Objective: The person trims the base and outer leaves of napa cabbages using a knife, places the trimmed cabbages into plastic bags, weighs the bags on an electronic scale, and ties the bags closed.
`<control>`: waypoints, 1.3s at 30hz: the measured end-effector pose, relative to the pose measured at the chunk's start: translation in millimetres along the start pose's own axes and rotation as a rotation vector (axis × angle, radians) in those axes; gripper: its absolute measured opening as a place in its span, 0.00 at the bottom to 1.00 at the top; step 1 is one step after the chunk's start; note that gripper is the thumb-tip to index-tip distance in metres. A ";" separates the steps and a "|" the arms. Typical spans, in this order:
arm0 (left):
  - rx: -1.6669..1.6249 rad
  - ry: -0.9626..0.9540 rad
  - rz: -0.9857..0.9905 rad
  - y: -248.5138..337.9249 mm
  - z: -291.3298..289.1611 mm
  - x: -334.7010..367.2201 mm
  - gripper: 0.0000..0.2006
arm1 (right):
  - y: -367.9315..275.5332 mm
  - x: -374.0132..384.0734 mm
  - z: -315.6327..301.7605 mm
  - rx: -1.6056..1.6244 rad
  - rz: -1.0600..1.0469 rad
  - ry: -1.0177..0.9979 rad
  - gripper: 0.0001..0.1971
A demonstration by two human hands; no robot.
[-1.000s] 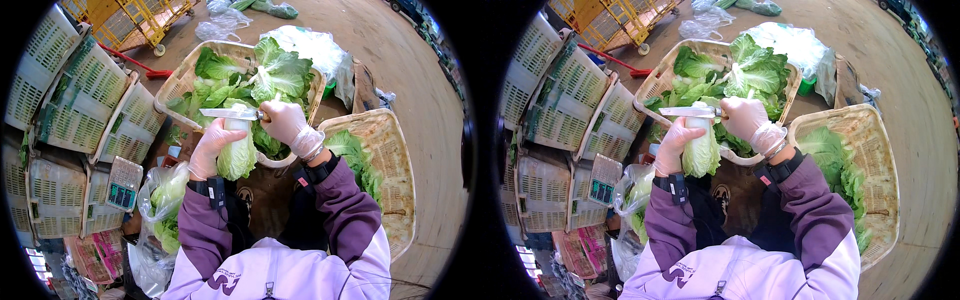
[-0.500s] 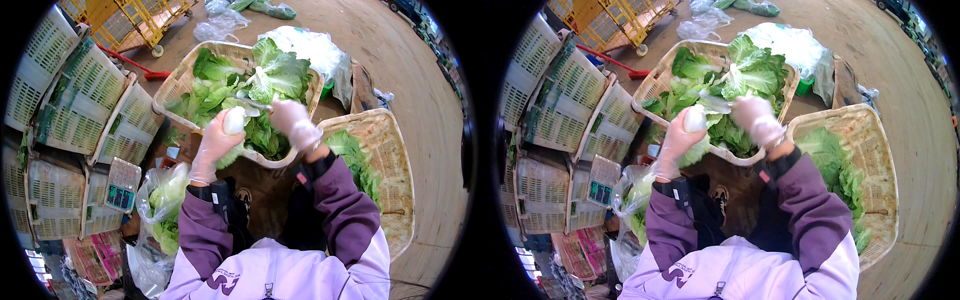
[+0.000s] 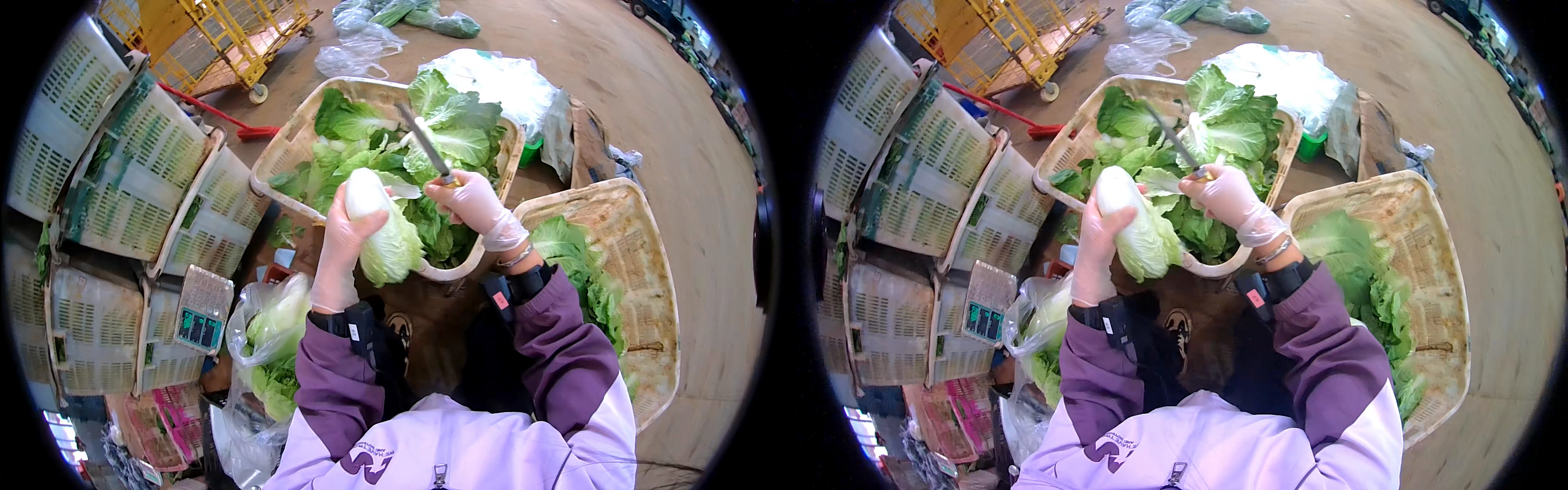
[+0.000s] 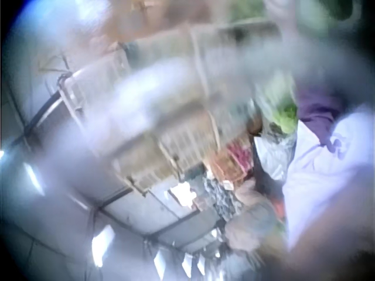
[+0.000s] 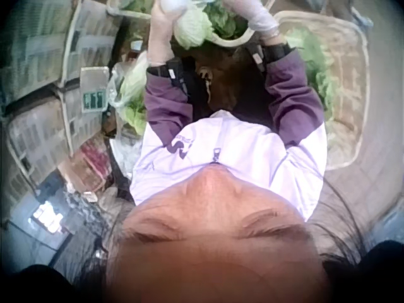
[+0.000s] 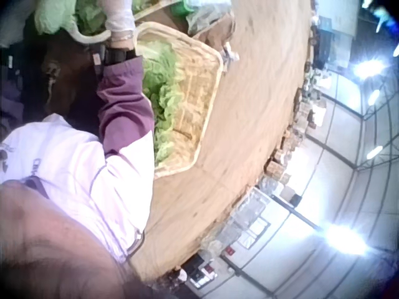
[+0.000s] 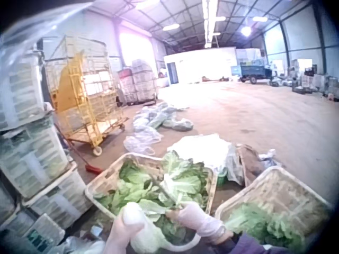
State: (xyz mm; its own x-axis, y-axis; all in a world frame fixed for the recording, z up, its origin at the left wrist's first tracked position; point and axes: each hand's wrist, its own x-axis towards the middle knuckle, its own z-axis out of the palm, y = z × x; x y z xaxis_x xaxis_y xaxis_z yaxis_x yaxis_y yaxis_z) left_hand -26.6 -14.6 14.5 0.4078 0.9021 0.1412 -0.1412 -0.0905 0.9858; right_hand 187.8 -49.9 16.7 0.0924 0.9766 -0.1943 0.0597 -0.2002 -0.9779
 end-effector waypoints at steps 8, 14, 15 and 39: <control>-0.852 0.087 0.080 21.9 2.4 -6.0 0.35 | 8.5 -26.9 -22.7 -0.230 -0.383 0.288 0.26; -1.138 0.030 0.054 15.1 -22.2 -0.1 0.32 | 89.9 -119.5 -112.9 -0.781 -0.316 0.780 0.15; -1.165 0.064 0.029 15.6 -19.1 1.8 0.29 | 115.0 -145.4 -133.5 -0.944 -0.254 0.796 0.14; -0.562 0.413 -0.118 -29.6 -39.4 12.7 0.26 | 245.3 -292.6 -172.1 -1.013 0.206 0.858 0.07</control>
State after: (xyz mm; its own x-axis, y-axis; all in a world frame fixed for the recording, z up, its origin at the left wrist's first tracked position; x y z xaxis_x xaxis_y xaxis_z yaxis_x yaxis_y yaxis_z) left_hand -52.8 16.1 -16.4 0.0890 0.9889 -0.1191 -0.6074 0.1487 0.7804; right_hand 346.4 -398.4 -153.1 0.7560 0.6386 0.1437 0.6383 -0.6708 -0.3776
